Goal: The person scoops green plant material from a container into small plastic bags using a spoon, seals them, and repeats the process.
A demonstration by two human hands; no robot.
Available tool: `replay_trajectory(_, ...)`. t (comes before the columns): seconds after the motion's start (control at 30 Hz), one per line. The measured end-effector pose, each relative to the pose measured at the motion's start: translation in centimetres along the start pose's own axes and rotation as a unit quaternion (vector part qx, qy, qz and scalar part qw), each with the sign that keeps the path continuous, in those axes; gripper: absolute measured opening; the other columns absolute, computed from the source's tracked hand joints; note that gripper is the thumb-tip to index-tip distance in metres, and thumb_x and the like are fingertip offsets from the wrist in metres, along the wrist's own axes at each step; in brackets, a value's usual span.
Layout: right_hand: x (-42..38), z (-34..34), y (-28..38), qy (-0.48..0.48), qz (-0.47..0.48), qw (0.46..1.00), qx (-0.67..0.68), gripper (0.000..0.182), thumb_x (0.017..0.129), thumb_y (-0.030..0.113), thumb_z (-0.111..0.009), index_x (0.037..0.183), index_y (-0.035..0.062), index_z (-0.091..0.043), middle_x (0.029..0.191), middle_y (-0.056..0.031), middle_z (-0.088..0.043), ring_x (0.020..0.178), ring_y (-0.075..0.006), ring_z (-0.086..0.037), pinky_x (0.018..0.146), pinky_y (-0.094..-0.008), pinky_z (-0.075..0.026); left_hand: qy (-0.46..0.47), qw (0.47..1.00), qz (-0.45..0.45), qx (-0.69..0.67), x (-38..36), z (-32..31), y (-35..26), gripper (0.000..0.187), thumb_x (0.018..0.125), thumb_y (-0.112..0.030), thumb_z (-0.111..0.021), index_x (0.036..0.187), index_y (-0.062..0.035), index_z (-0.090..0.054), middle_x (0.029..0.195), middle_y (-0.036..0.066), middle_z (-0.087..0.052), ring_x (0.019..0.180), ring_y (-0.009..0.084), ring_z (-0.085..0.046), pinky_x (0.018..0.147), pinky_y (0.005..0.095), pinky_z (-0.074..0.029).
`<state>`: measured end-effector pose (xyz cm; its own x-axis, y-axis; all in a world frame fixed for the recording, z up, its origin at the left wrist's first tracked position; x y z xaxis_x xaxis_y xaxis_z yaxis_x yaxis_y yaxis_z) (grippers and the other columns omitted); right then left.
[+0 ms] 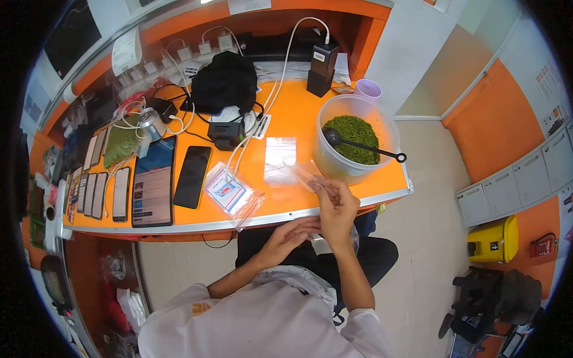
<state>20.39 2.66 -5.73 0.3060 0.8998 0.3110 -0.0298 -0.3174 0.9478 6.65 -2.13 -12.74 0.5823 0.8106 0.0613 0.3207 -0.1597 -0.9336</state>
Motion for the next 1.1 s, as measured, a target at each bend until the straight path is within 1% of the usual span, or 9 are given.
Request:
replay_trajectory(0.1,-0.6,-0.5,0.5,0.062,0.099,0.976,-0.186,0.012,0.096,-0.005,-0.068,0.106,-0.0072,-0.064,0.109,-0.021,-0.077,0.102,-0.0258,-0.077,0.09,-0.0336,-0.059,0.007,0.998,-0.003,-0.059,-0.1,-0.4,0.0,0.052,0.113,-0.024,-0.045,0.157,0.0033,-0.036,0.144,0.018,-0.058,0.134,0.0261,-0.057,0.111,0.04,-0.045)
replay_trajectory(0.27,-0.9,0.7,-0.7,0.03,0.063,0.979,-0.193,0.009,0.098,-0.003,-0.066,0.104,-0.0055,-0.061,0.105,-0.0214,-0.077,0.098,-0.0252,-0.078,0.084,-0.032,-0.06,-0.067,0.977,0.015,-0.201,0.1,-0.2,-2.0,0.058,0.114,-0.031,-0.041,0.162,-0.0019,-0.025,0.149,0.025,-0.054,0.138,0.0324,-0.055,0.112,0.0457,-0.045)
replay_trajectory(0.33,-1.0,1.9,-0.2,-0.069,0.055,0.991,-0.104,0.008,0.102,-0.002,-0.061,0.108,-0.0013,-0.055,0.095,-0.0123,-0.074,0.086,-0.017,-0.074,0.082,-0.0325,-0.063,-0.073,0.964,0.026,-0.254,0.1,0.0,-2.1,0.057,0.114,-0.03,-0.041,0.162,-0.0024,-0.027,0.15,0.025,-0.053,0.137,0.0321,-0.056,0.112,0.0457,-0.045)
replay_trajectory(0.43,-1.7,3.4,0.6,-0.114,-0.03,0.992,0.054,0.01,0.104,0.004,-0.061,0.109,0.0011,-0.053,0.096,-0.0113,-0.073,0.084,-0.0165,-0.074,0.077,-0.0339,-0.064,-0.017,0.977,0.049,-0.209,0.3,-0.2,-1.5,0.054,0.113,-0.026,-0.044,0.16,-0.0023,-0.032,0.149,0.022,-0.055,0.136,0.0298,-0.057,0.11,0.0437,-0.047)
replay_trajectory(0.5,-2.7,4.6,1.4,-0.126,-0.065,0.984,0.106,0.009,0.104,0.006,-0.061,0.108,0.0022,-0.054,0.095,-0.0126,-0.074,0.082,-0.0172,-0.075,0.071,-0.0346,-0.067,-0.02,0.993,0.061,-0.097,0.3,-0.9,-1.5,0.051,0.112,-0.022,-0.047,0.157,-0.0018,-0.036,0.147,0.018,-0.056,0.135,0.0272,-0.057,0.107,0.0408,-0.049)
replay_trajectory(0.6,-4.6,6.7,1.3,-0.106,-0.141,0.951,0.253,0.009,0.104,0.004,-0.06,0.108,0.001,-0.053,0.096,-0.0185,-0.075,0.083,-0.0225,-0.078,0.067,-0.0334,-0.069,-0.032,0.988,0.075,-0.134,0.7,-2.8,-1.8,0.048,0.11,-0.019,-0.051,0.154,-0.0014,-0.039,0.145,0.015,-0.056,0.134,0.025,-0.057,0.104,0.0386,-0.051)
replay_trajectory(0.77,-8.0,10.5,1.9,-0.142,-0.154,0.939,0.273,0.01,0.103,0.004,-0.06,0.11,0.0006,-0.053,0.097,-0.0194,-0.076,0.083,-0.0254,-0.079,0.065,-0.0348,-0.069,-0.024,0.985,0.089,-0.143,1.8,-5.2,-0.7,0.045,0.11,-0.021,-0.053,0.149,-0.0025,-0.043,0.145,0.014,-0.056,0.129,0.022,-0.058,0.102,0.0386,-0.052)
replay_trajectory(0.9,-9.8,12.2,0.0,-0.186,-0.169,0.927,0.279,0.012,0.103,0.004,-0.061,0.111,0.0008,-0.054,0.099,-0.0207,-0.075,0.084,-0.026,-0.078,0.067,-0.0351,-0.069,0.042,0.939,0.182,-0.289,2.7,-6.6,1.9,0.046,0.11,-0.025,-0.054,0.149,-0.0026,-0.045,0.147,0.013,-0.055,0.128,0.0228,-0.059,0.102,0.039,-0.051)
replay_trajectory(1.1,-10.5,12.1,-1.5,-0.203,-0.178,0.921,0.282,0.01,0.103,0.005,-0.06,0.111,0.0021,-0.055,0.099,-0.0202,-0.075,0.085,-0.0246,-0.078,0.068,-0.0338,-0.069,-0.044,0.966,0.088,-0.24,3.5,-5.2,-0.7,0.057,0.111,-0.025,-0.047,0.16,-0.0006,-0.032,0.157,0.019,-0.045,0.137,0.0263,-0.052,0.109,0.0418,-0.047)
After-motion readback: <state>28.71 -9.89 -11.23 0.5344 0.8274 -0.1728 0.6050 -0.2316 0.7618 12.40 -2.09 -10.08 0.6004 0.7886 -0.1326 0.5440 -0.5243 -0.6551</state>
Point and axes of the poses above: each hand's wrist, its own x-axis towards the middle knuckle, its own z-axis out of the back of the hand, y = z × x, the point moved 5 cm from there along x, towards the middle knuckle
